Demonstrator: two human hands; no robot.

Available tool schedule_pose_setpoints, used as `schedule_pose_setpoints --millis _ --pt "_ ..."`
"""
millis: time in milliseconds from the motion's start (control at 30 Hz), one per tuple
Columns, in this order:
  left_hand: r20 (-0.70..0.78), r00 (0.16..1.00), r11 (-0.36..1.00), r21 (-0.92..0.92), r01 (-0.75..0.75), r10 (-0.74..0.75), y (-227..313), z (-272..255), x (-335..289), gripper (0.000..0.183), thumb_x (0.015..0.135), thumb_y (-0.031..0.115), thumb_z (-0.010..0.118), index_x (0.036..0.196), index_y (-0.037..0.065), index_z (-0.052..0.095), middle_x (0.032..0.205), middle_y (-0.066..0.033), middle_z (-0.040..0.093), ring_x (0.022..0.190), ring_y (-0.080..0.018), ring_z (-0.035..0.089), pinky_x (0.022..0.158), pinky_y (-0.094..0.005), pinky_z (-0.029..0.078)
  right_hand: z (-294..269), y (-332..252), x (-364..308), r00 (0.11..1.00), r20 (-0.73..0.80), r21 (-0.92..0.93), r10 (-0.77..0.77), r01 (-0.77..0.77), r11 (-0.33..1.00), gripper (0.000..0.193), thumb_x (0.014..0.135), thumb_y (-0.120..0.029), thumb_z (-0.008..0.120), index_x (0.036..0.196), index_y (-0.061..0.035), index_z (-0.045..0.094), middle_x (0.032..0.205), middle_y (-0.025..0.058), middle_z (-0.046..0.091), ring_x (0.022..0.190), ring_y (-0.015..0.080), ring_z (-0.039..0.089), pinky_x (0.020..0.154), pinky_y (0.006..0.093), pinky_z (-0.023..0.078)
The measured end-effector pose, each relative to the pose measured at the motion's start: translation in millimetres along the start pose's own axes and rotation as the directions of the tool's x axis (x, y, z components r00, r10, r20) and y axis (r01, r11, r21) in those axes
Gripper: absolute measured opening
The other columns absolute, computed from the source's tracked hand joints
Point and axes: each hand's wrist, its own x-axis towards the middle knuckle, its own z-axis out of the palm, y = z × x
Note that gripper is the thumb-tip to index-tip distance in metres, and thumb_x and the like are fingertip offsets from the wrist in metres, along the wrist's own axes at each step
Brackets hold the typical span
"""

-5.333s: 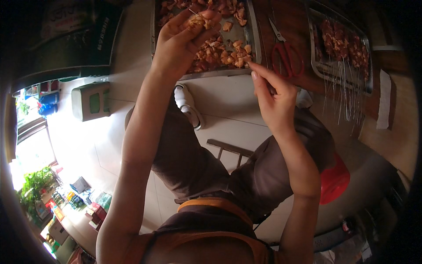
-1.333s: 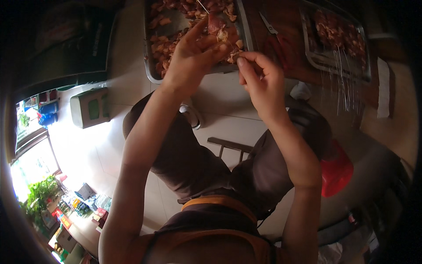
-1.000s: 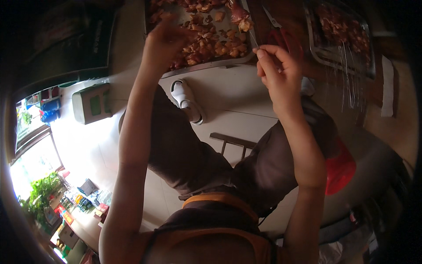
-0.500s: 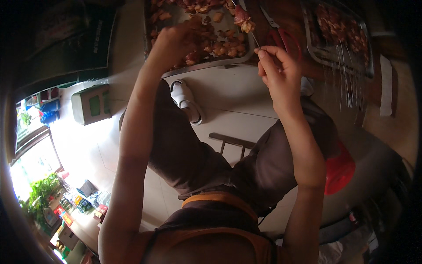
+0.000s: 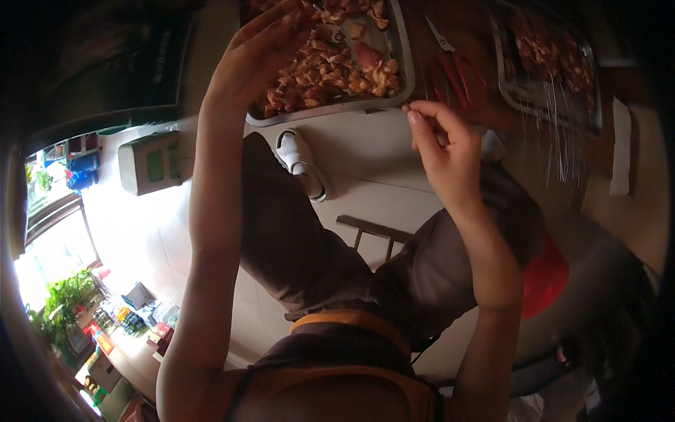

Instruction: The person threads pieces of marinated meat onto metal skewers from a tray. They occasionally use scissors to trim pieces and place the completed skewers into a second tray.

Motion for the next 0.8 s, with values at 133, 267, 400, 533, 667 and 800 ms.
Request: schedule_pose_setpoints --millis 133,267,400,533,667,800 --pt "-0.071 0.990 0.992 -0.030 -0.120 0.118 -10 -6 7 0.037 0.094 -0.001 0.056 0.130 -0.001 0.048 0.112 -0.0130 0.063 0.102 -0.0251 0.064 0.094 -0.0369 0.055 6 0 -2 0.997 0.010 -0.076 -0.081 0.081 0.994 0.014 0.093 -0.008 0.061 0.102 0.0016 0.066 0.065 -0.0022 0.056 0.055 0.0012 0.046 0.049 0.0177 0.033" --pt "-0.083 0.993 0.995 -0.025 -0.092 0.090 -12 -5 8 0.035 0.095 -0.002 0.053 0.130 0.000 0.048 0.107 -0.0127 0.064 0.097 -0.0257 0.066 0.089 -0.0381 0.057 8 0 0 0.997 0.001 -0.130 -0.077 0.077 0.989 0.012 0.092 -0.008 0.063 0.099 0.0010 0.067 0.064 -0.0002 0.060 0.056 0.0032 0.053 0.050 0.0191 0.040" --pt "-0.110 0.992 0.998 -0.019 -0.061 0.059 -11 3 6 0.035 0.095 -0.002 0.052 0.130 -0.001 0.047 0.105 -0.0134 0.064 0.097 -0.0272 0.066 0.089 -0.0392 0.058 6 2 1 0.997 0.015 -0.167 -0.069 0.071 0.983 0.013 0.093 -0.008 0.061 0.102 0.0014 0.067 0.067 -0.0027 0.057 0.059 0.0015 0.050 0.051 0.0174 0.036" --pt "-0.100 0.994 0.999 0.031 -0.040 0.043 -7 9 2 0.035 0.096 -0.002 0.052 0.130 -0.002 0.046 0.106 -0.0137 0.063 0.098 -0.0279 0.066 0.088 -0.0387 0.058 7 4 1 0.996 0.012 -0.159 -0.084 0.084 0.984 0.014 0.093 -0.008 0.061 0.102 0.0017 0.067 0.067 -0.0026 0.057 0.058 0.0019 0.051 0.051 0.0178 0.036" --pt "-0.103 0.992 0.990 0.129 -0.054 0.068 1 14 -1 0.038 0.095 -0.001 0.053 0.132 -0.003 0.045 0.106 -0.0137 0.063 0.098 -0.0278 0.066 0.087 -0.0381 0.059 6 2 4 0.994 0.045 -0.152 -0.098 0.103 0.983 0.014 0.092 -0.006 0.062 0.102 0.0023 0.067 0.077 0.0016 0.066 0.058 0.0038 0.054 0.053 0.0191 0.042" --pt "-0.143 0.986 0.948 0.317 -0.038 0.088 3 27 -4 0.044 0.094 0.000 0.055 0.137 -0.003 0.042 0.105 -0.0140 0.064 0.098 -0.0265 0.067 0.088 -0.0376 0.059 3 2 5 0.996 0.059 -0.160 -0.060 0.069 0.985 0.014 0.091 -0.005 0.062 0.102 0.0028 0.067 0.085 0.0042 0.071 0.059 0.0048 0.056 0.054 0.0196 0.045"
